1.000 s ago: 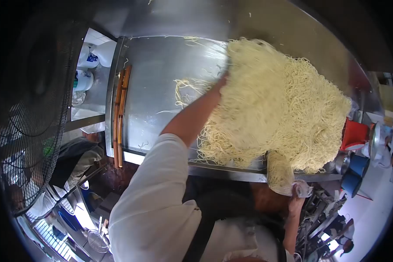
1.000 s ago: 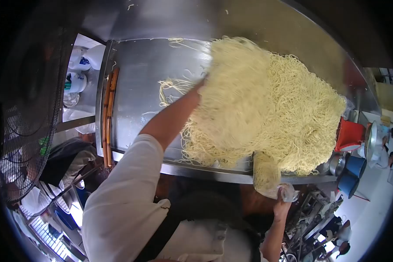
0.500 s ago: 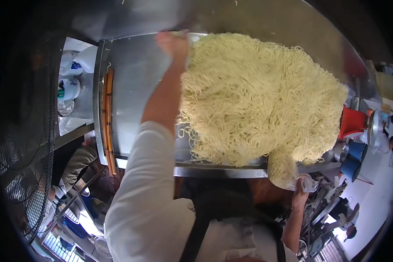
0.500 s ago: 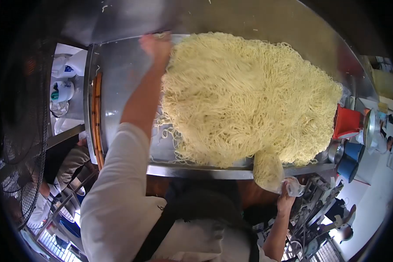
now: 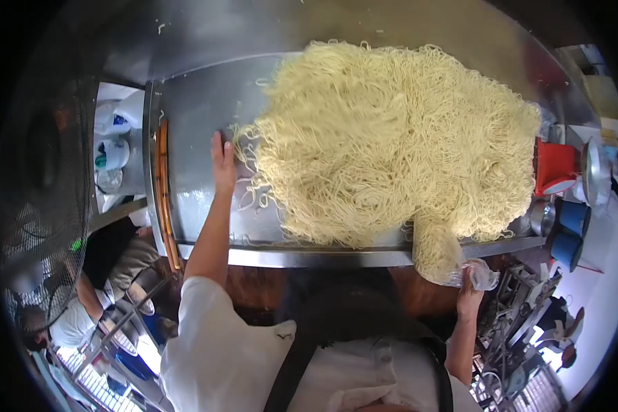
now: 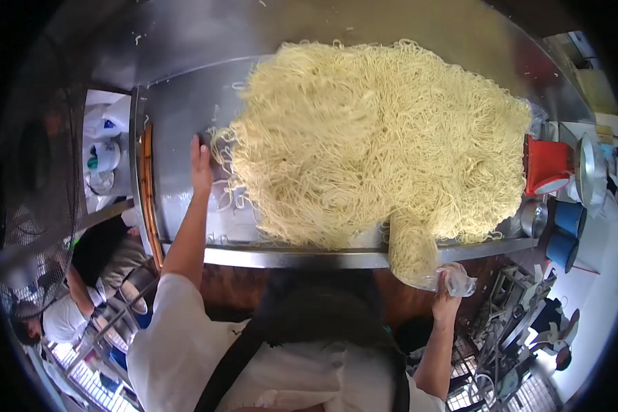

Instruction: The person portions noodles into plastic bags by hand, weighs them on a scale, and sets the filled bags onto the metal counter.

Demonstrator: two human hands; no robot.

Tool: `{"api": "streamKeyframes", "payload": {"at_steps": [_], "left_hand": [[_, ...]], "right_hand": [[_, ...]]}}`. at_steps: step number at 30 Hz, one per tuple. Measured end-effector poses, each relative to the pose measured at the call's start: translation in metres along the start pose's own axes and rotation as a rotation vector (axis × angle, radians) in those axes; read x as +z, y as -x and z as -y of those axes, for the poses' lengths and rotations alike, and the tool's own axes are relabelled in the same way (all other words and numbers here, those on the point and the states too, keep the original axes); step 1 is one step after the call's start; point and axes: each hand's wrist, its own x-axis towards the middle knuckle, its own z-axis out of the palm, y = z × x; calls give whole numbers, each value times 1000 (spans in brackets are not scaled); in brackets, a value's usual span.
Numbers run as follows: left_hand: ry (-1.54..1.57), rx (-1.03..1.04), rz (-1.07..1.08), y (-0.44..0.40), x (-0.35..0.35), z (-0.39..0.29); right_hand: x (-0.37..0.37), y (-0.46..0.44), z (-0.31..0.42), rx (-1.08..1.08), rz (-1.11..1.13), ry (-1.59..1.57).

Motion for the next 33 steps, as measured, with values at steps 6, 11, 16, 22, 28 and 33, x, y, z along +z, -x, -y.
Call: {"api": "streamKeyframes", "payload": {"at_steps": [6, 11, 16, 22, 28, 33], "left_hand": [[-978, 162, 61, -7, 249, 72], [-824, -347, 888, -38, 289, -17], [-173, -171, 514, -47, 75, -46], [-1502, -41, -417, -124, 36, -9], [-1065, -5, 398, -65, 308, 27], [-516, -359, 707, -6, 224, -49]], "right_hand": [[-26, 8, -18, -82, -79, -66], [-42, 8, -37, 3, -90, -57], [-50, 4, -40, 31, -120, -8], [-49, 6, -52, -8, -45, 83], [-40, 9, -41, 55, -39, -18], [-41, 16, -48, -49, -118, 109]]}}
